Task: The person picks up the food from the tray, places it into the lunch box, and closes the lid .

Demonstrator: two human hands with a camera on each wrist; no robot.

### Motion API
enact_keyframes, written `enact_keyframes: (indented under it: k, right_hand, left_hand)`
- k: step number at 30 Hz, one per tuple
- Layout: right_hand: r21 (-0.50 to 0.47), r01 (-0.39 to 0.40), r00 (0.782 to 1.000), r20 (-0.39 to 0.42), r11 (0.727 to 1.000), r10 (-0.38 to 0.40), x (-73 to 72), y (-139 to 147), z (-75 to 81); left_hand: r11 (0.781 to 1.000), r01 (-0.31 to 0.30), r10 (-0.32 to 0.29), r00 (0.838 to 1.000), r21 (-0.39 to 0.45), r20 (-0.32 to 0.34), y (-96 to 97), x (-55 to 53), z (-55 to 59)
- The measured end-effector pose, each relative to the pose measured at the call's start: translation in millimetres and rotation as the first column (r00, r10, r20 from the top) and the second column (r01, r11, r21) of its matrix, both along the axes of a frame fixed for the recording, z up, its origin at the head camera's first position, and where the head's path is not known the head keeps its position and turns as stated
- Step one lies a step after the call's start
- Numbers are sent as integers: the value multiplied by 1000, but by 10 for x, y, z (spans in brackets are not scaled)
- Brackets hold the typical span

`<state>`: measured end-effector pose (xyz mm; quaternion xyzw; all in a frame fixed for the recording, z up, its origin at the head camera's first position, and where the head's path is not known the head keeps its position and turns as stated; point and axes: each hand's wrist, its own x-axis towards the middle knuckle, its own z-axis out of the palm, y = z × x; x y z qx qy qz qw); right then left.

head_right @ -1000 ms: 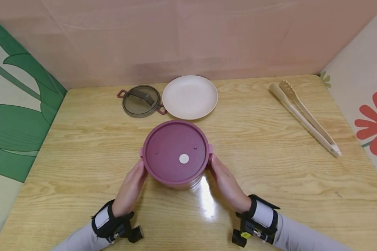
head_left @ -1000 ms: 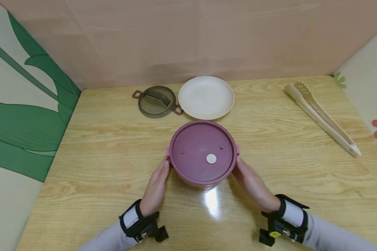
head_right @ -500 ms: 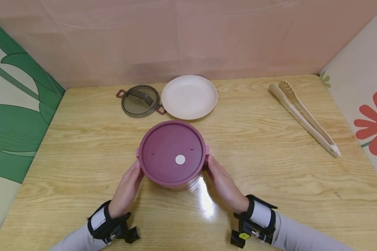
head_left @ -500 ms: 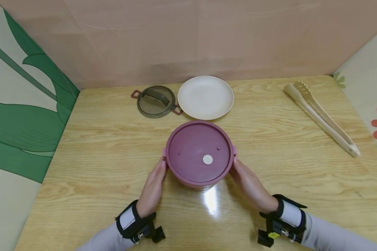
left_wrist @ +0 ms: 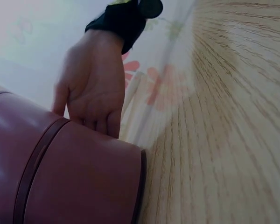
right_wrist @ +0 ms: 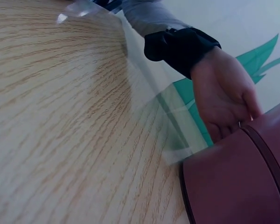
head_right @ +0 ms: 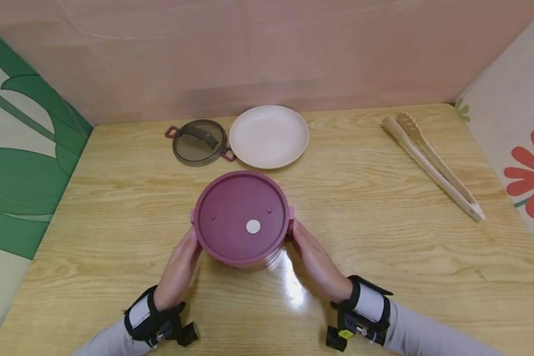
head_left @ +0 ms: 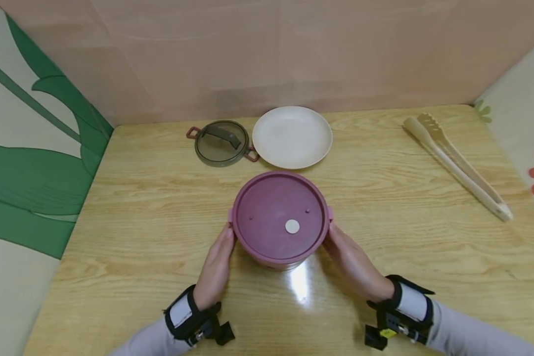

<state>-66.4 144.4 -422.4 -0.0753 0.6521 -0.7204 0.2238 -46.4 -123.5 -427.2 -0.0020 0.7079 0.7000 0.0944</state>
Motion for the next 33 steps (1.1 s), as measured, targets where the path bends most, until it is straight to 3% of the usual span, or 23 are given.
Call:
enact_keyframes:
  k: [9, 12, 15, 19, 25, 31, 33]
  right_hand:
    - [25, -36, 997, -64, 999, 38, -61, 56, 26]
    - [51, -63, 993, -97, 997, 68, -114, 103, 65]
    - [97, -89, 990, -103, 991, 99, -186, 170, 129]
    - [198, -104, 986, -109, 975, 127, -338, 271, 257]
    - [325, -95, 985, -108, 941, 137, -642, 365, 486]
    - [439, -112, 972, -136, 891, 190, -1023, 322, 640]
    - [473, -112, 968, -147, 874, 204, -1151, 283, 679]
  left_hand:
    - [999, 5, -6, 1000, -42, -21, -32, -30, 35]
    - [998, -20, 18, 999, -60, -27, -92, -92, 88]
    - [997, -76, 75, 996, -27, -46, -203, -194, 170]
    - [988, -149, 143, 983, -44, -112, -425, -399, 316]
    - [956, -209, 165, 964, -207, -208, -759, -791, 560]
    - [918, -228, 92, 919, -325, -384, -981, -1253, 708]
    - [896, -229, 58, 910, -382, -410, -1030, -1411, 726]
